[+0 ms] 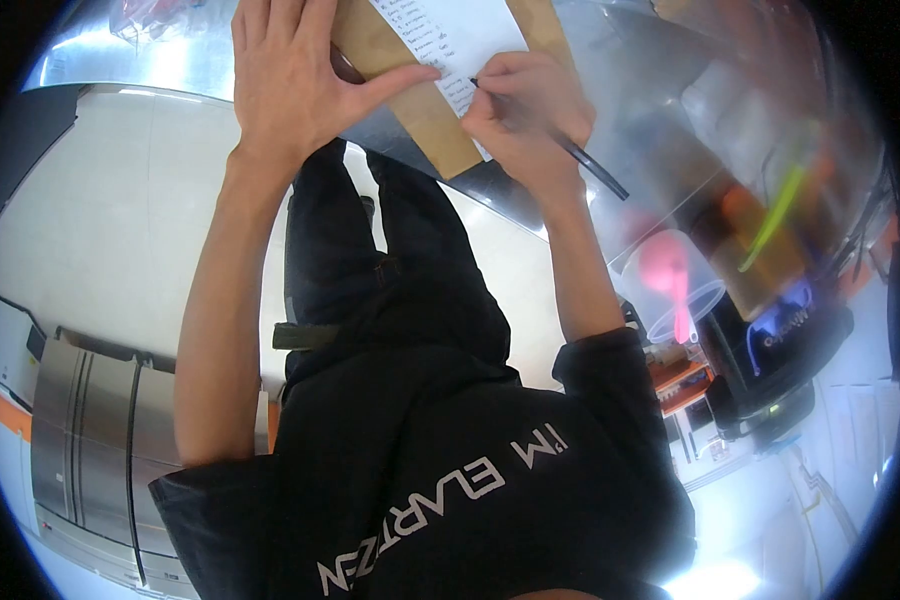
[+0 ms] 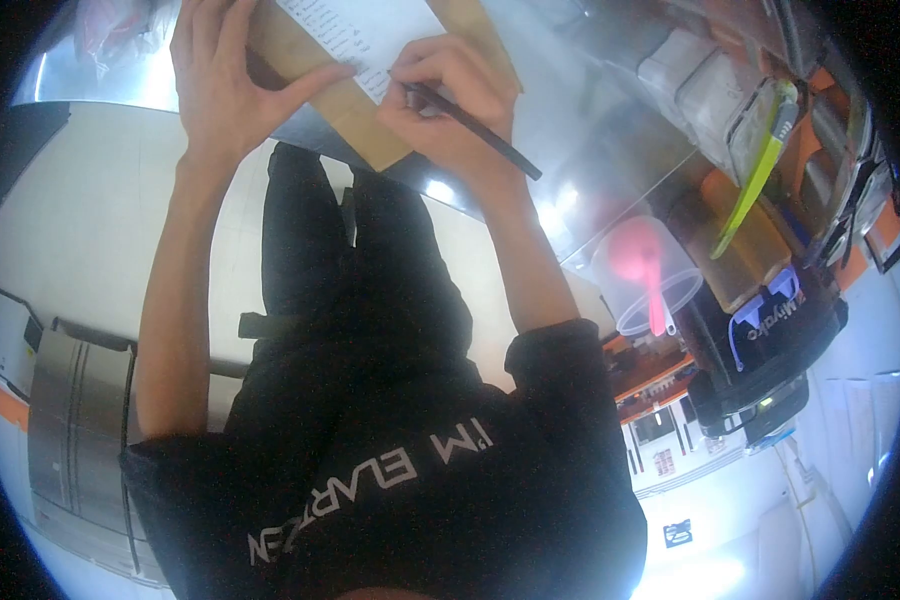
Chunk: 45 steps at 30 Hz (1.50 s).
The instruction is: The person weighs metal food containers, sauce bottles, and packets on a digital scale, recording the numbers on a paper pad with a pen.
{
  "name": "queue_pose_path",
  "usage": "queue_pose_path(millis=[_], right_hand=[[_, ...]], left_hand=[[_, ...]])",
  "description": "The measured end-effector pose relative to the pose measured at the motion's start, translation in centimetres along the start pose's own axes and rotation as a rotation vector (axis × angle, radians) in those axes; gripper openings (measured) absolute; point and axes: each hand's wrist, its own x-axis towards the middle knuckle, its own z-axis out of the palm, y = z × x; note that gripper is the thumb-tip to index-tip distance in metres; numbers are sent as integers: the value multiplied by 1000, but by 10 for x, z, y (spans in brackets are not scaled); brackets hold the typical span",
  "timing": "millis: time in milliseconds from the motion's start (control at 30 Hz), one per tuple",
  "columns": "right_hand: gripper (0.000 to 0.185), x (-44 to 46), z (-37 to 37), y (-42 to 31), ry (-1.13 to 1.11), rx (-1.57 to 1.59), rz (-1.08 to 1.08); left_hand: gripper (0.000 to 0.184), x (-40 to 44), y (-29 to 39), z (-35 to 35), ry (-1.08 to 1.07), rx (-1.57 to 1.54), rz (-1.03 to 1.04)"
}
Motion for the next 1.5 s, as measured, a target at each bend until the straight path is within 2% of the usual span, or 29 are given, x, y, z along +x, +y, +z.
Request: queue_pose_path(millis=[167,267,367,467,567,867,1167,1500], right_hand=[[22,3,1,-1,5,-60,-52],[21,4,3,-2,16,-100,-77],[21,3,4,0,24,-98,-96],[20,3,6,0,26,-75,-71],[20,2,6,4,23,-74,-58],[20,0,4,5,60,25,-52],[25,0,3,10,23,-45,-108],[24,-2,2,10,19,-42,-100]], left_hand=[[98,-1,-3,0,-10,37,28],[98,2,4,-9,-79,19,-33],[97,1,-1,-1,8,14,19],[97,3,5,-9,-65,22,-32],[94,-2,-5,1,36,34,48],[83,-1,-1,2,31,29,-6],[82,-2,-1,6,73,15,30],[81,-3,0,5,24,42,-17]])
